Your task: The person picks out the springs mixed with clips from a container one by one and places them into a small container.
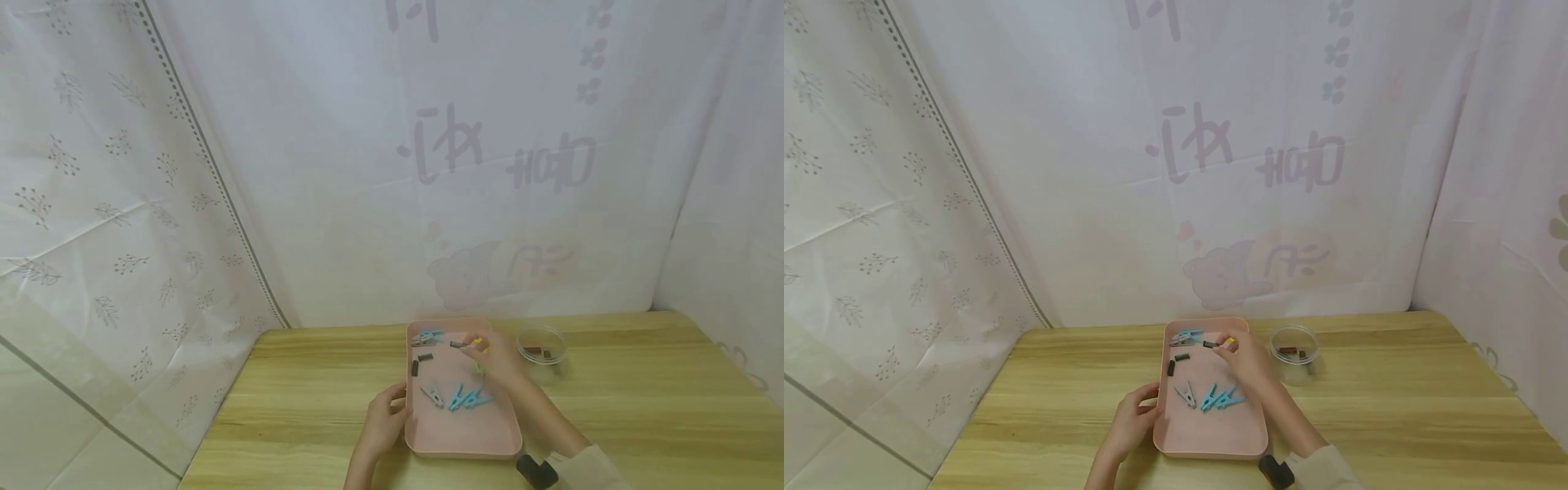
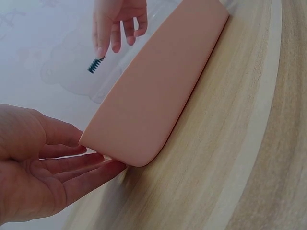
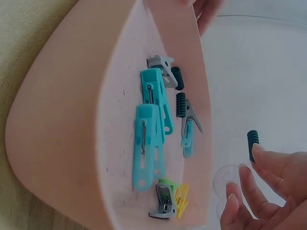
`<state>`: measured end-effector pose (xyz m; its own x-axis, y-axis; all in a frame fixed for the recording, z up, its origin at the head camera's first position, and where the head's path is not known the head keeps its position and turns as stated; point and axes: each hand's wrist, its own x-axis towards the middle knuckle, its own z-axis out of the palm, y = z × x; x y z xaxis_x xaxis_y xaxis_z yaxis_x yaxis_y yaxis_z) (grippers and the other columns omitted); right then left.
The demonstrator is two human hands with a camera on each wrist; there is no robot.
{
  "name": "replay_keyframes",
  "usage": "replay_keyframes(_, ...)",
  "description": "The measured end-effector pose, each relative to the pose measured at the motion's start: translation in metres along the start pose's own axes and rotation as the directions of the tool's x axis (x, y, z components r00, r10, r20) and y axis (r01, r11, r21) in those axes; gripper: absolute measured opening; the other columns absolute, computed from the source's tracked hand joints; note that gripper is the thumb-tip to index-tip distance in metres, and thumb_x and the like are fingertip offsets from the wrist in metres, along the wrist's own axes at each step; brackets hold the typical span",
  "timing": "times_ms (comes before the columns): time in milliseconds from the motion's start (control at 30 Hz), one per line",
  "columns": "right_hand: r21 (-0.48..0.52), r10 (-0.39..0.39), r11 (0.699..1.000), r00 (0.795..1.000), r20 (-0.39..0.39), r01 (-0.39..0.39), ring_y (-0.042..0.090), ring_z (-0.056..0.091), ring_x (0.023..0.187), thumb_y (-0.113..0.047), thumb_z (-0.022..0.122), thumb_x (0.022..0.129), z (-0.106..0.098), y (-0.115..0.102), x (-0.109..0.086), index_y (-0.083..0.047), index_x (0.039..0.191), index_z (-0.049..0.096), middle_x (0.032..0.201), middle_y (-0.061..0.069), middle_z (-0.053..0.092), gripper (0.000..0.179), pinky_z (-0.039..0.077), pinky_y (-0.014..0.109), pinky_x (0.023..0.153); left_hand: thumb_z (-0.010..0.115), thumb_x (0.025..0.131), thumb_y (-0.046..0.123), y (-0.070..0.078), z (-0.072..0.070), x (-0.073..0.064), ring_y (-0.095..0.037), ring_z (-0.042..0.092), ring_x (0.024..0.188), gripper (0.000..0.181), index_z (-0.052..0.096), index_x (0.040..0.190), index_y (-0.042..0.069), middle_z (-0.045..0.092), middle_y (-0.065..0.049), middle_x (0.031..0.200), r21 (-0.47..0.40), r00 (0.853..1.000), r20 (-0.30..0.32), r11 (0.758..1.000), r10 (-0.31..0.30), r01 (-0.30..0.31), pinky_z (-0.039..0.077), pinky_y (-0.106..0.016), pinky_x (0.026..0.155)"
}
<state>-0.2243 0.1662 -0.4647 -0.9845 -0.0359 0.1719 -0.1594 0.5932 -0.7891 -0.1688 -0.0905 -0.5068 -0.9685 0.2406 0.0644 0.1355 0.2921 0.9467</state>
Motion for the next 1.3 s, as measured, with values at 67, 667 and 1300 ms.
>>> replay_keyframes(67,-0.018,-0.020,1.000,1.000,-0.018,0.020,0.032,0.070,0.092,-0.012,0.076,0.097,-0.001,0.001,-0.002,-0.004,0.105,0.073,0.101,0.016,0.074,0.012,0.061,0.038,0.067,0.065,0.097,-0.007,0.000,0.000,0.000,-0.056,0.068,0.113,0.045,0.055,0.141,-0.015,0.063,-0.037,0.128,0.004,1.000,0.001,1.000,-0.001,0.001,0.065,-0.052,0.089)
replay_keyframes(667,-0.031,0.011,0.999,0.999,-0.040,-0.012,0.032,0.070,0.093,-0.017,0.074,0.099,-0.015,0.008,-0.011,-0.002,0.115,0.073,0.103,0.018,0.074,0.022,0.056,0.031,0.062,0.065,0.097,-0.006,0.001,0.003,0.000,-0.055,0.069,0.113,0.047,0.054,0.141,-0.015,0.062,-0.037,0.131,0.001,1.000,-0.003,1.000,-0.012,0.012,0.065,-0.053,0.089)
replay_keyframes(1300,-0.026,0.082,0.996,0.996,-0.039,-0.083,0.030,0.070,0.088,-0.016,0.069,0.102,-0.033,0.010,-0.022,0.001,0.123,0.070,0.106,0.019,0.074,0.027,0.061,0.037,0.067,0.063,0.098,-0.007,0.002,0.000,-0.002,-0.056,0.067,0.116,0.046,0.052,0.142,-0.017,0.060,-0.038,0.132,-0.023,1.000,0.008,1.000,-0.003,0.003,0.065,-0.051,0.090)
